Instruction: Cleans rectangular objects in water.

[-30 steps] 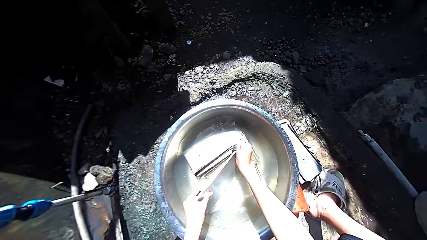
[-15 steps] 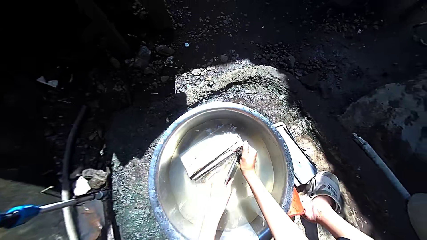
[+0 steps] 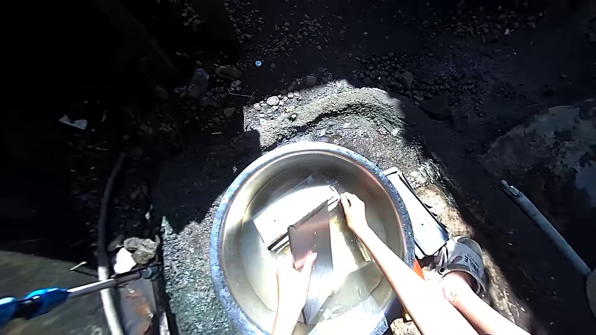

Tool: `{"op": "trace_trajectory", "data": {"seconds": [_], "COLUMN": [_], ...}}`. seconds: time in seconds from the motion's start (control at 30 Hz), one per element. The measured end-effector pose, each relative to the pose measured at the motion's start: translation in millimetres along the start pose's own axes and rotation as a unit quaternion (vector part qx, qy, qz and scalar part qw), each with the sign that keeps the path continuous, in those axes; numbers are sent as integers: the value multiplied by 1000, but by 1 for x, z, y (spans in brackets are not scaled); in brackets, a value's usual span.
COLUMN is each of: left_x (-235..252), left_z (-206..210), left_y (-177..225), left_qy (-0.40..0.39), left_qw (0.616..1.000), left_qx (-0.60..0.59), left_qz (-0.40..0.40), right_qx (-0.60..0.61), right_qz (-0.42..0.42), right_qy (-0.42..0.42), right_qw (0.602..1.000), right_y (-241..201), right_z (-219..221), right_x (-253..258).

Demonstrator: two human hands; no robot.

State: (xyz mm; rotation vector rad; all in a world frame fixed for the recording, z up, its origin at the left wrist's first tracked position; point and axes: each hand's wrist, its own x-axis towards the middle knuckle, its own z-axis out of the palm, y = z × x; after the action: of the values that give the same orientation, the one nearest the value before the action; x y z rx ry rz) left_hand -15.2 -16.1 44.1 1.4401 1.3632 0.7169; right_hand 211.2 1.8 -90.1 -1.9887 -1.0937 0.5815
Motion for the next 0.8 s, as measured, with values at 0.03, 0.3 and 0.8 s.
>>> {"op": "trace_trajectory", "data": {"seconds": [0.03,0.3,0.8], "left_x": [7,53,26], "left_z": [-9,-36,4], "left_y": [-3,-49,-43], "left_qy": [1,-24,-172], "left_qw": [1000,985,952], "left_qx": [-15,-118,-174], "left_qz": [-24,-125,-181], "right_qx": [-42,-3,42], "right_qz": [-28,141,-276], "right_qy": [-88,92,-155], "right_qw": [995,986,948], "right_y": [13,1,-108], "right_z": [1,26,61], "right_x": [-16,-66,-19]}}
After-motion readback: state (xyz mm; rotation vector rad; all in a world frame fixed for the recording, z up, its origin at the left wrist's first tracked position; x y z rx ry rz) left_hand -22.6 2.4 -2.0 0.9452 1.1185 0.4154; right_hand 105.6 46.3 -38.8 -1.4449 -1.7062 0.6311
